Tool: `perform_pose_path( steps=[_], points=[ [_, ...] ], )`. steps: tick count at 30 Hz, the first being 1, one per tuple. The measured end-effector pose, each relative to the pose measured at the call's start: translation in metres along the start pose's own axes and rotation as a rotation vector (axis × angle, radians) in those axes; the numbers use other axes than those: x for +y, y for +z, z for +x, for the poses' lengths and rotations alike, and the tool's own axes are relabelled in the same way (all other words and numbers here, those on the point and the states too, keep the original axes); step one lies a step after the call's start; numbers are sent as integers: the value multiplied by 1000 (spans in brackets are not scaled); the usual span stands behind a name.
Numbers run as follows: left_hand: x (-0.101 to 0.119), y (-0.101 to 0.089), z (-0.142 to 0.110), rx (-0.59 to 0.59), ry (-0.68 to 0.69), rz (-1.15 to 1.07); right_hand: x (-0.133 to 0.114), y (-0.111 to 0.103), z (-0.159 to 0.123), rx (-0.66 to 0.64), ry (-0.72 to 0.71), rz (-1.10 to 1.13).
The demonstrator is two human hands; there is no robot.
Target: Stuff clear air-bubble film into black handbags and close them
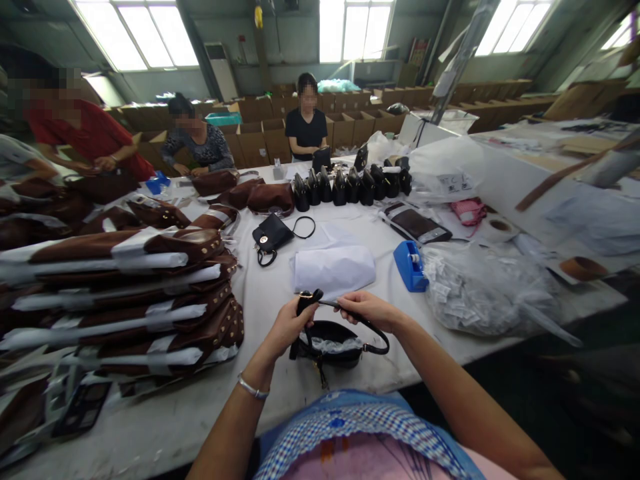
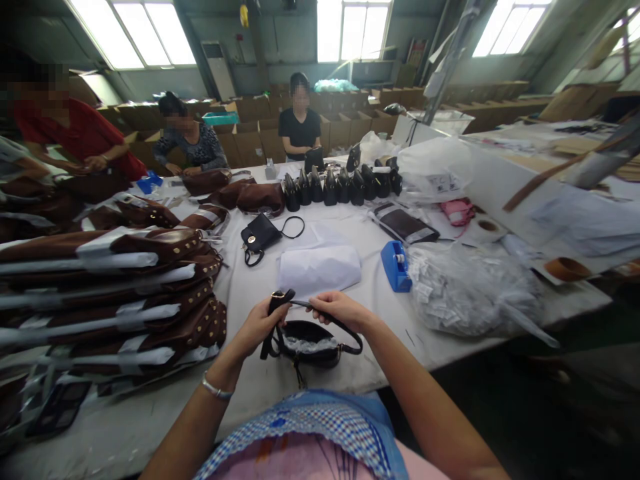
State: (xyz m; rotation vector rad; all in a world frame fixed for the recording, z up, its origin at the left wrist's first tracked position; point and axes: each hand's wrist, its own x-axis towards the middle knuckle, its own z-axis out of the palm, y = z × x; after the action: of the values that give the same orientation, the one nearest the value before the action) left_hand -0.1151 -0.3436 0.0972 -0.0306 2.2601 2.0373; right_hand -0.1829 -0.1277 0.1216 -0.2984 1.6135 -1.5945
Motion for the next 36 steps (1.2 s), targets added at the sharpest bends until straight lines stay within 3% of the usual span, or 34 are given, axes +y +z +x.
perform_pose_path(
  steps=[7,12,19,24,28,32,36],
  points=[
    [-5,16,3,97,-26,-263,22,15,9,-3,9,132],
    [-5,11,4,236,-34,-383,26,13,11,35,-1,105],
    [-7,19,1,141,-61,-368,25,28,22,2,-26,111],
    [-10,19,1,148,-78,-269,31,40,31,14,50,56],
    [-9,17,2,191,-40,-259,29,30,29,-31,55,8],
    [-12,13,6,230,-52,-305,29,7,20,-98,61,-32],
    [-14,8,9,236,29,-31,37,-15,10,-63,85,-83]
  ],
)
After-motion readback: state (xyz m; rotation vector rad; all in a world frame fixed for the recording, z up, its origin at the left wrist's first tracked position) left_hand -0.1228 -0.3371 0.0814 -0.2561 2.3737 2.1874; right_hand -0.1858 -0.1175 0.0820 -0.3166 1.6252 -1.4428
